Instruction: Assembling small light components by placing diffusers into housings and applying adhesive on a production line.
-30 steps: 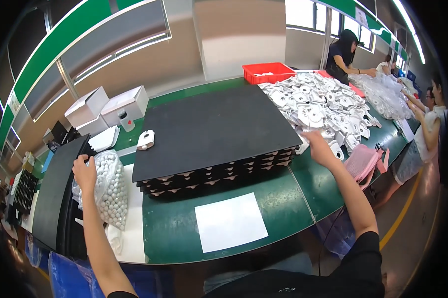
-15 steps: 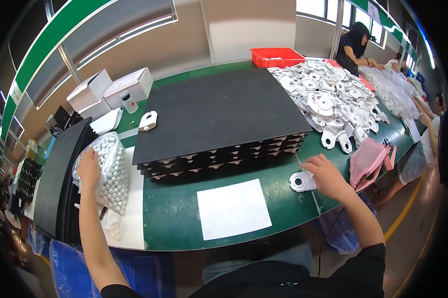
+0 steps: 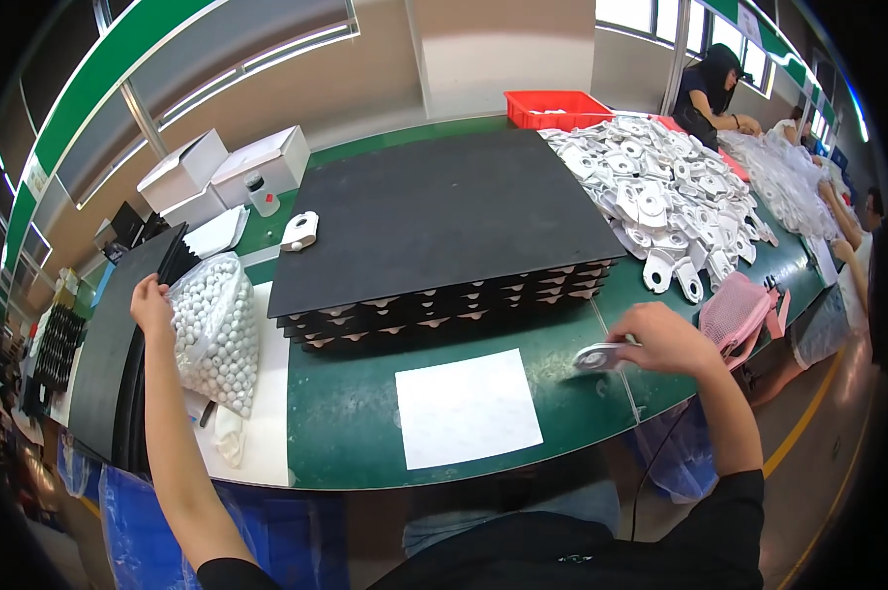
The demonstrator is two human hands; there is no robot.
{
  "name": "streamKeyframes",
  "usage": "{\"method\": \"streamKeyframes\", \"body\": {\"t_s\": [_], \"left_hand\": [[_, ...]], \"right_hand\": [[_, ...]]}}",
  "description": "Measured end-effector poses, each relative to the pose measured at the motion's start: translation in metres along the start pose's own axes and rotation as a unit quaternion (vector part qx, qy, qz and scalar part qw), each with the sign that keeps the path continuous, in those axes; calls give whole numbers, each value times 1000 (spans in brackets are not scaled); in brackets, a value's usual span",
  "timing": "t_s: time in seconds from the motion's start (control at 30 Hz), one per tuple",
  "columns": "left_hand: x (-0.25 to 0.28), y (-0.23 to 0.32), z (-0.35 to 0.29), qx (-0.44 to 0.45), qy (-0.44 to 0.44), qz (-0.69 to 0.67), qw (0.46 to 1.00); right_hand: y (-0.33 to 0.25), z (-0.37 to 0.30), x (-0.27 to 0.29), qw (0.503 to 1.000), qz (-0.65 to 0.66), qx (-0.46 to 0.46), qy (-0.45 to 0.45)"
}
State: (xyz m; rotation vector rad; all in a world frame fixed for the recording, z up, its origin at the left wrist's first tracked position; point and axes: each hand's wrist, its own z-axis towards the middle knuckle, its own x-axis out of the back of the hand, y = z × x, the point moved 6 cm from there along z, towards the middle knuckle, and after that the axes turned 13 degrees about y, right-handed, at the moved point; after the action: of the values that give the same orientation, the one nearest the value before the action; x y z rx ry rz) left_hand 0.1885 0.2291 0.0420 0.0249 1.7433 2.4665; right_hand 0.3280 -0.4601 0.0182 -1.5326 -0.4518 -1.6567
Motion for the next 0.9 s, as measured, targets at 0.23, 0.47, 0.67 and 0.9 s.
{"method": "streamKeyframes", "body": {"t_s": [0.23,0.47,0.67,0.9], "left_hand": [[-39,43,-121,399,-125,-414,809],[-83,75,-333,501,-424,-306,689],[-105,72,-384,489,-482,-234,689],[-124,58,-410,482,-510,-249,667]], "right_hand": [[-58,23,-83,803,571,-159,63],[-77,33,-139,774,600,-189,66],[-90,34,-135,847,504,-134,104],[-88,32,-128,840,504,-156,129]]}}
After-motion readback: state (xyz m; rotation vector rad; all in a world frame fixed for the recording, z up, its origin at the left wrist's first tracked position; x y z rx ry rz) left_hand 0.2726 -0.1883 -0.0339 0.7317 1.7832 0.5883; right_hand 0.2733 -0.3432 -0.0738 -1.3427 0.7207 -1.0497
